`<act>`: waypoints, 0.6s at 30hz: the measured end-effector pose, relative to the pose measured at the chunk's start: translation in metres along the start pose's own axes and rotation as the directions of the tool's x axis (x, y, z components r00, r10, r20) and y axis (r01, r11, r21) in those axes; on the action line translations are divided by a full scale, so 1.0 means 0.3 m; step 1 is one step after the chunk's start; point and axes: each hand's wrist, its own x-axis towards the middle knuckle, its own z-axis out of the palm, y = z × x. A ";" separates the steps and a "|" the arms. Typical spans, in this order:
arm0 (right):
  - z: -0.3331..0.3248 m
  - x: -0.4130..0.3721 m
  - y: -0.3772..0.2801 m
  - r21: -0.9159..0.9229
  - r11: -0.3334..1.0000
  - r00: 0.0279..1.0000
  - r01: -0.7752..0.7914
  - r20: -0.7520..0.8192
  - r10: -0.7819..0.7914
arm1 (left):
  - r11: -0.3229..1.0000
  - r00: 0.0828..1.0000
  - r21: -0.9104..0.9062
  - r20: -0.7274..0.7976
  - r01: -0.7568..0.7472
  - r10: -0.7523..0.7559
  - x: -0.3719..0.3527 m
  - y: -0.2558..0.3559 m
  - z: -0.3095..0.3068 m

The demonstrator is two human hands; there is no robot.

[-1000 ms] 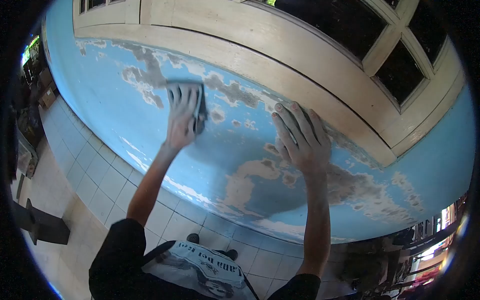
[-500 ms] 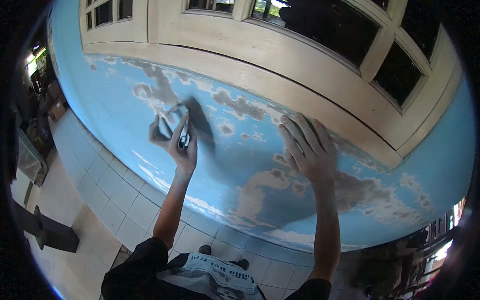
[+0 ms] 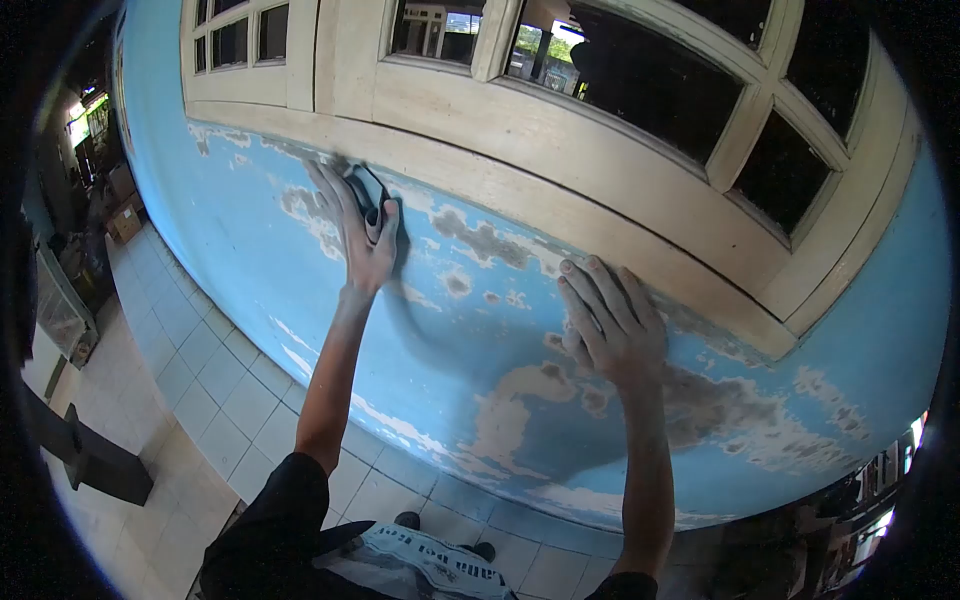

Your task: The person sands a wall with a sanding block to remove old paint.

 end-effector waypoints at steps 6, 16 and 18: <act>0.000 -0.001 -0.004 0.012 1.000 1.000 -0.003 -0.016 0.003 | 0.996 0.990 0.026 0.111 -0.088 0.085 -0.209 -0.004 0.036; 0.011 -0.003 0.002 0.026 1.000 1.000 -0.017 -0.014 0.017 | 0.982 0.989 0.138 0.082 -0.131 0.121 0.030 0.060 0.042; 0.006 -0.003 -0.002 0.035 0.999 1.000 -0.023 -0.009 0.023 | 0.961 0.951 0.156 0.246 -0.229 0.186 -0.163 -0.002 0.061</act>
